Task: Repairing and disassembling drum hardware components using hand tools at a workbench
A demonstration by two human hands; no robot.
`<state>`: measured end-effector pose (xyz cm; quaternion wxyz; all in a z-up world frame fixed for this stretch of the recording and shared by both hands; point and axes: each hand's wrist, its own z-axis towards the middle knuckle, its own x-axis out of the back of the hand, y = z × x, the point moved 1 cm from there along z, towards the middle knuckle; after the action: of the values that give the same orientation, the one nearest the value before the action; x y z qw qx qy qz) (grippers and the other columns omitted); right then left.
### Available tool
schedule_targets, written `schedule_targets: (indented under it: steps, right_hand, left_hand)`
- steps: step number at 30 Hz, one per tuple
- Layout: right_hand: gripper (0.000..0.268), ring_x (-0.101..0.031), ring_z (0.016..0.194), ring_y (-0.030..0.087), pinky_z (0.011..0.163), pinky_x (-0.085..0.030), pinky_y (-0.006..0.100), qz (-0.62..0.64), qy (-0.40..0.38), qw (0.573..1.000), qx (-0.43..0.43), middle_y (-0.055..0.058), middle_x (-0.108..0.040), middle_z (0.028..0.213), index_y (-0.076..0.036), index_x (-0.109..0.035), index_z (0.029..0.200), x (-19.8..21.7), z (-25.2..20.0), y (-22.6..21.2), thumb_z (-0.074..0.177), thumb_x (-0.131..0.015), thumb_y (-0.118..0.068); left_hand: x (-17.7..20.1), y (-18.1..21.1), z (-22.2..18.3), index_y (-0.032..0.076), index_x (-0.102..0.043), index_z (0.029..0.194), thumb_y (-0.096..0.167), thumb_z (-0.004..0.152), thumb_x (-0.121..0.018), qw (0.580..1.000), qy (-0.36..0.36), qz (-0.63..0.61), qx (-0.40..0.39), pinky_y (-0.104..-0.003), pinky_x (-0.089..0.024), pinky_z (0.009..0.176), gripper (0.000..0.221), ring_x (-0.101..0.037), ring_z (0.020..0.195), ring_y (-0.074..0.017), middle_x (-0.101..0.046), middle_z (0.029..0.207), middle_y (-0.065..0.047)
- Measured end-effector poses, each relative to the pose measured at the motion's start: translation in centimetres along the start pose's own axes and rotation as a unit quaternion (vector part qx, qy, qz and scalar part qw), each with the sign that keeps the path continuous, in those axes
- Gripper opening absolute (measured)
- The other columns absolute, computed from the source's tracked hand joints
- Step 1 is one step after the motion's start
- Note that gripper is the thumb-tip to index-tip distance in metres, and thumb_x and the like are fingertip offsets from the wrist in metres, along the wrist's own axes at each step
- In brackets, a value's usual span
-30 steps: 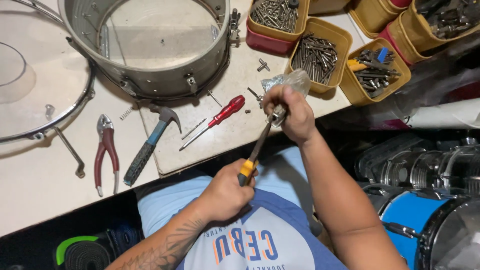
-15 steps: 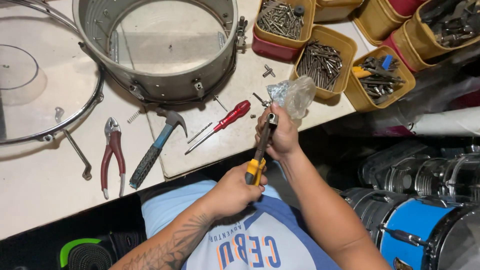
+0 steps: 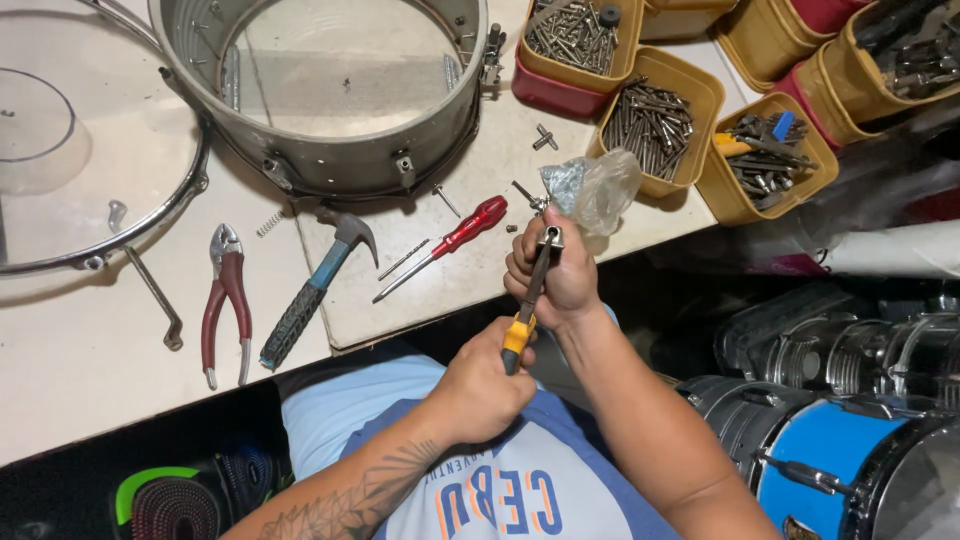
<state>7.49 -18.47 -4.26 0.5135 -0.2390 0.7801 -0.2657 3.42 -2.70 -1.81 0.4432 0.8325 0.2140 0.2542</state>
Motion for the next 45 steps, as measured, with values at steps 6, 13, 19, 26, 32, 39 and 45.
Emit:
schedule_targets:
  steps: [6,13,19,26,32,39,45]
  right_hand:
    - [0.051,-0.018,0.038,0.013,0.034,-0.012,0.028,0.014,-0.008,1.000,0.009,0.004,-0.026,0.049,-0.010,-0.051,0.061,0.2,0.0,0.8,0.100,-0.047,-0.043]
    - [0.050,-0.016,0.038,0.013,0.034,-0.012,0.027,0.029,0.003,0.999,0.019,0.003,-0.024,0.049,-0.011,-0.050,0.061,0.5,0.3,1.4,0.099,-0.049,-0.044]
    - [0.055,-0.053,0.043,0.010,0.035,-0.037,0.023,-0.285,0.082,0.942,0.160,0.003,-0.061,0.061,-0.010,-0.072,0.096,2.4,0.3,-0.9,0.099,-0.047,-0.059]
    - [0.043,-0.043,0.043,0.007,0.037,-0.032,0.023,-0.361,0.127,0.906,0.179,0.000,-0.045,0.052,-0.006,-0.070,0.090,2.4,-0.1,-1.7,0.102,-0.055,-0.045]
    - [0.056,-0.039,0.056,0.010,0.052,-0.031,0.034,-0.564,0.204,0.753,0.270,-0.005,-0.040,0.056,-0.014,-0.052,0.060,1.9,-0.6,-3.4,0.102,-0.058,-0.050]
    - [0.031,-0.055,0.061,0.013,0.066,-0.054,0.033,-0.542,0.225,0.778,0.224,0.006,-0.065,0.060,-0.025,-0.085,0.089,3.2,0.1,-5.6,0.100,-0.070,-0.049]
    - [0.043,-0.042,0.034,0.008,0.031,-0.037,0.021,-0.392,0.117,0.898,0.160,0.010,-0.050,0.041,-0.004,-0.081,0.084,3.2,-1.6,-6.0,0.102,-0.064,-0.039]
  left_hand:
    - [-0.9,-1.6,0.5,0.019,-0.060,0.103,0.016,0.067,-0.057,0.999,0.024,-0.008,-0.027,-0.034,-0.052,0.077,0.036,-0.066,0.080,-0.0185,-0.070,0.087,0.007]
    - [-0.7,-2.0,0.6,0.019,-0.058,0.092,0.016,0.066,-0.055,0.999,0.026,-0.017,-0.032,-0.034,-0.049,0.074,0.026,-0.062,0.076,-0.0186,-0.069,0.084,0.006]
    - [0.0,-2.6,0.9,-0.003,-0.063,0.128,-0.001,0.076,-0.061,0.927,-0.092,-0.362,0.031,-0.031,-0.061,0.075,0.052,-0.072,0.085,-0.0211,-0.071,0.105,-0.015]
    - [2.1,-0.6,-0.7,0.000,-0.051,0.143,-0.001,0.071,-0.051,0.761,-0.307,-0.568,0.060,-0.055,-0.055,0.094,0.072,-0.065,0.116,-0.0460,-0.063,0.128,-0.031]
    - [2.5,-0.4,-2.1,-0.003,-0.044,0.147,0.010,0.076,-0.061,0.689,-0.375,-0.619,0.033,-0.068,-0.051,0.097,0.074,-0.061,0.116,-0.0539,-0.059,0.129,-0.038]
    - [4.5,-2.9,0.3,0.005,-0.077,0.104,0.014,0.059,-0.086,0.996,-0.028,-0.075,-0.028,-0.040,-0.061,0.067,0.046,-0.073,0.080,-0.0293,-0.074,0.081,-0.012]
    - [8.1,1.2,-3.6,0.020,-0.055,0.148,0.018,0.068,-0.068,0.985,0.048,0.123,0.111,-0.048,-0.056,0.091,0.081,-0.072,0.101,-0.0334,-0.078,0.106,-0.011]
